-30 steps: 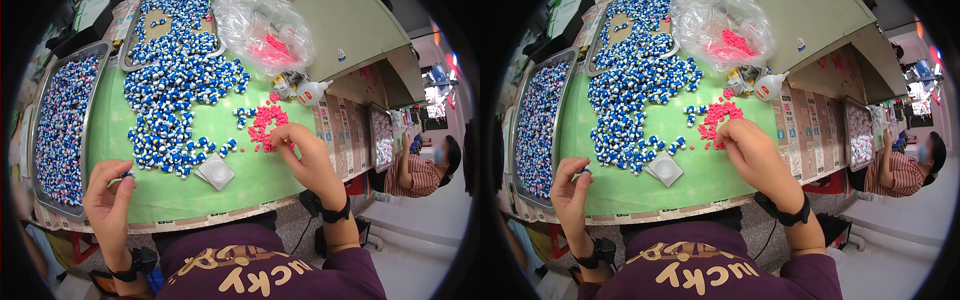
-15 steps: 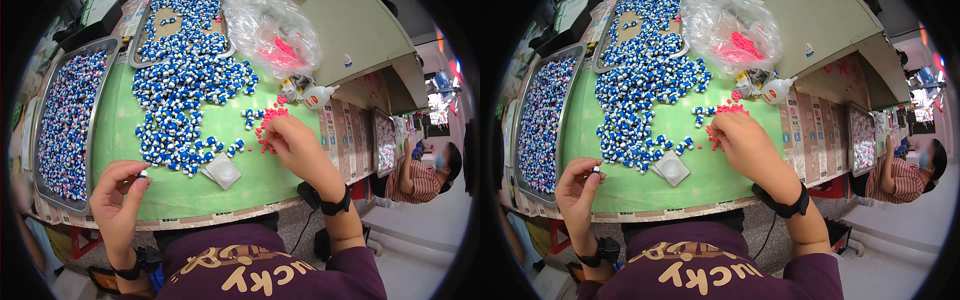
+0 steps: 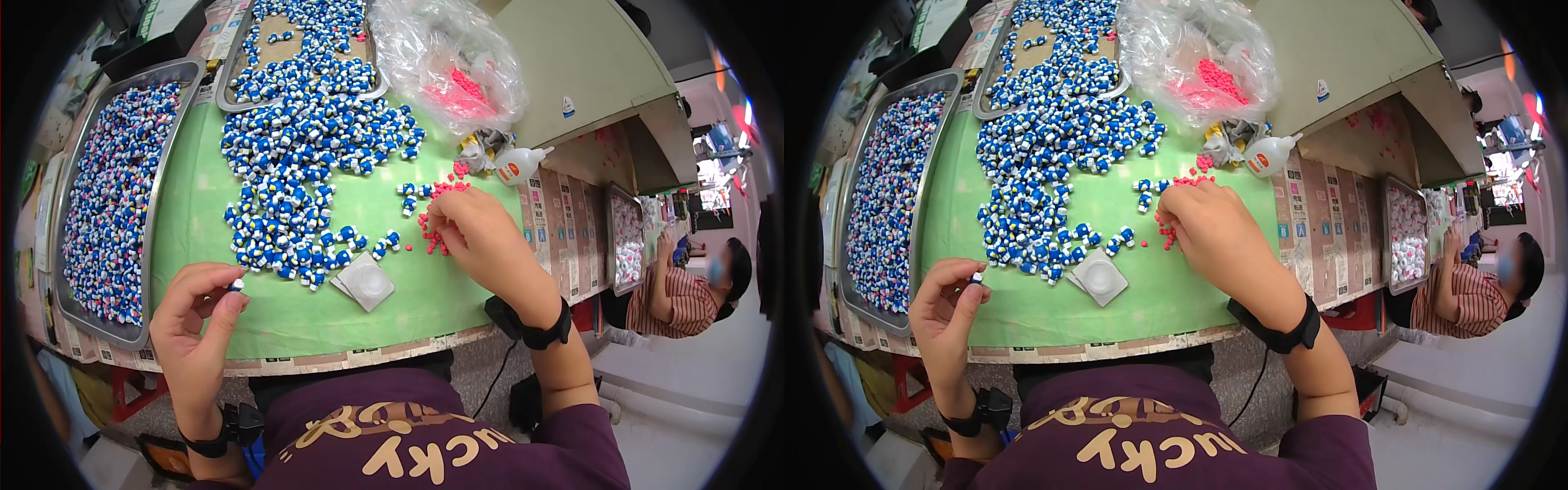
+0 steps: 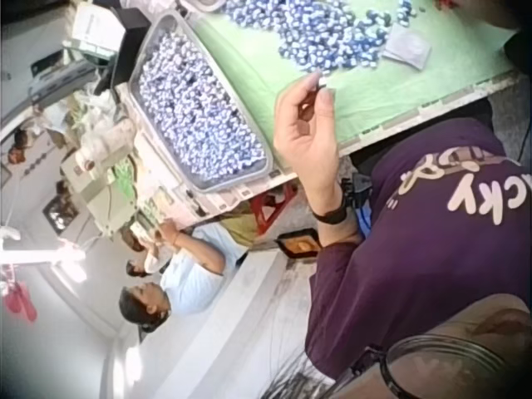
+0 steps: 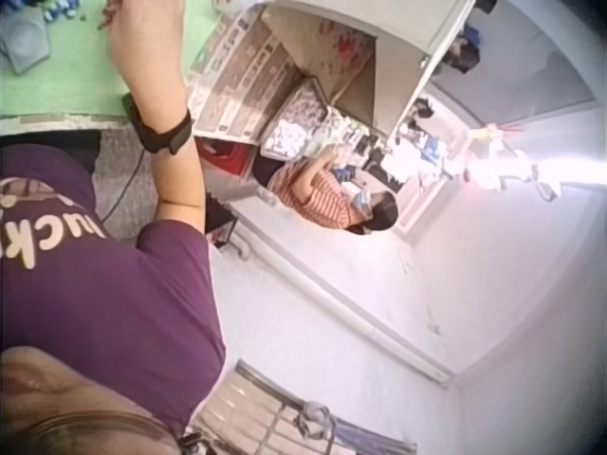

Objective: The person assembles small blue and white capsule-shaped candies by inserting pink pieces into them. They pick up a capsule and a pink piece, insert the piece into the capsule, and place the assembled candy on the table. The process is repeated continuously throughout the video.

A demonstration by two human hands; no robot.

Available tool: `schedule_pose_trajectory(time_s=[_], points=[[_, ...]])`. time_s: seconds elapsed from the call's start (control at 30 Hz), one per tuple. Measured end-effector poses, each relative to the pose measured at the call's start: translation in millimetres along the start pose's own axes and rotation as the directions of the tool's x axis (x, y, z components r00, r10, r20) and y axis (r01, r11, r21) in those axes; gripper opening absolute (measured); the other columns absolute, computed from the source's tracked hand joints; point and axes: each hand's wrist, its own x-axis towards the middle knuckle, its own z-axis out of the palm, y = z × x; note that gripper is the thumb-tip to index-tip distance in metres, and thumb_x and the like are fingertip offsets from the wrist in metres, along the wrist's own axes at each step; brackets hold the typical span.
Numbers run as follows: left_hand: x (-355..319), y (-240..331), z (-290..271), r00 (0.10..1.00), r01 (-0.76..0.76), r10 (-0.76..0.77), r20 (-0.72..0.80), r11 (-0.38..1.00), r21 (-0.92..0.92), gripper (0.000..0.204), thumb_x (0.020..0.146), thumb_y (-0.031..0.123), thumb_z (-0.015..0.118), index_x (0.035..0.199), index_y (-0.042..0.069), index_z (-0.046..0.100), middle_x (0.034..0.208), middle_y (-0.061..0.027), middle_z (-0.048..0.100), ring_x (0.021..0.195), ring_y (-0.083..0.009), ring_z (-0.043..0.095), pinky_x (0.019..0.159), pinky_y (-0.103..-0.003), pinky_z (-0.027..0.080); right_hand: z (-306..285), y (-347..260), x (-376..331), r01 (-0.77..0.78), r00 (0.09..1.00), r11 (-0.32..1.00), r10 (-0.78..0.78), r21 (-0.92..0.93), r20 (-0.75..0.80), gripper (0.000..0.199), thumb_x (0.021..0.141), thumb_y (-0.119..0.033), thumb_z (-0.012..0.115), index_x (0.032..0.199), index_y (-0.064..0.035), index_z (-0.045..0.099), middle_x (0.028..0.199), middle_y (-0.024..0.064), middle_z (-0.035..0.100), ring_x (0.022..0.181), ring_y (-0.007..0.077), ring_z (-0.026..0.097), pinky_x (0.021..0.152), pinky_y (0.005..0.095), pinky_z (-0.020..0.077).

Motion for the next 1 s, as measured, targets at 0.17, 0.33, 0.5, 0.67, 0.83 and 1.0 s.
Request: schedule_pose_trajectory(time_s=[0.17,0.33,0.5,0.67,0.83,1.0], points=[[0.9,-0.8,0.5,1.0,0.011,-0.011,-0.004,1.0,-0.007,0.02,0.086,-0.006,0.064,0.105,-0.004,0.065,0.107,-0.0106,0.062,0.093,-0.0146,0.061,0.079,-0.026,0.053,-5.0,-6.7,4.9,0.072,0.991,0.985,-0.053,-0.16,0.12,0.014,0.077,-0.001,0.06,0.088,-0.009,0.055,0.083,0.0061,0.059,0.088,0.0259,0.058,0.079,0.0373,0.0413],[1.6,-0.9,1.7,1.0,0.016,-0.016,-0.002,1.0,-0.023,0.019,0.087,-0.006,0.063,0.105,-0.004,0.065,0.107,-0.0107,0.062,0.093,-0.0152,0.062,0.079,-0.027,0.054,-6.5,-9.0,7.1,0.08,0.987,0.987,-0.058,-0.142,0.152,0.015,0.077,0.0,0.059,0.088,-0.0086,0.055,0.083,0.0064,0.059,0.087,0.0264,0.058,0.08,0.0375,0.0412],[2.1,-1.7,-0.6,1.0,0.023,-0.023,-0.011,0.999,-0.027,0.018,0.087,-0.005,0.063,0.105,-0.004,0.065,0.107,-0.0107,0.061,0.093,-0.0154,0.062,0.079,-0.027,0.055,-10.6,6.2,4.0,-0.003,0.999,0.994,-0.003,0.112,0.052,0.017,0.076,0.006,0.061,0.089,-0.0036,0.054,0.083,0.0101,0.06,0.081,0.0285,0.06,0.074,0.0373,0.0469],[1.1,-2.2,-2.6,0.999,0.031,-0.032,-0.017,0.999,-0.028,0.018,0.087,-0.005,0.064,0.105,-0.004,0.065,0.107,-0.0105,0.062,0.093,-0.0153,0.061,0.079,-0.027,0.055,-27.1,31.8,5.2,-0.142,0.984,0.957,0.165,0.252,-0.072,0.012,0.083,0.009,0.058,0.089,-0.0004,0.053,0.082,0.0053,0.059,0.078,0.0145,0.06,0.074,0.027,0.0493],[1.2,-0.7,-2.3,1.0,-0.001,0.001,0.017,1.0,0.008,0.019,0.088,-0.005,0.061,0.107,-0.003,0.064,0.11,-0.0104,0.061,0.094,-0.0141,0.06,0.078,-0.026,0.054,-25.7,58.3,18.0,-0.203,0.966,0.919,0.244,0.339,-0.085,0.011,0.083,0.008,0.057,0.089,0.0,0.053,0.082,0.0025,0.059,0.079,0.011,0.059,0.075,0.0256,0.0491],[1.3,2.0,-2.1,1.0,0.001,-0.001,0.021,0.999,0.033,0.02,0.089,-0.005,0.06,0.109,-0.003,0.063,0.111,-0.0105,0.06,0.093,-0.0135,0.06,0.078,-0.027,0.054,-28.2,62.3,18.6,-0.173,0.951,0.941,0.236,0.292,-0.199,0.011,0.082,0.008,0.057,0.089,-0.0002,0.055,0.081,0.0045,0.059,0.076,0.0129,0.059,0.073,0.027,0.0494]])
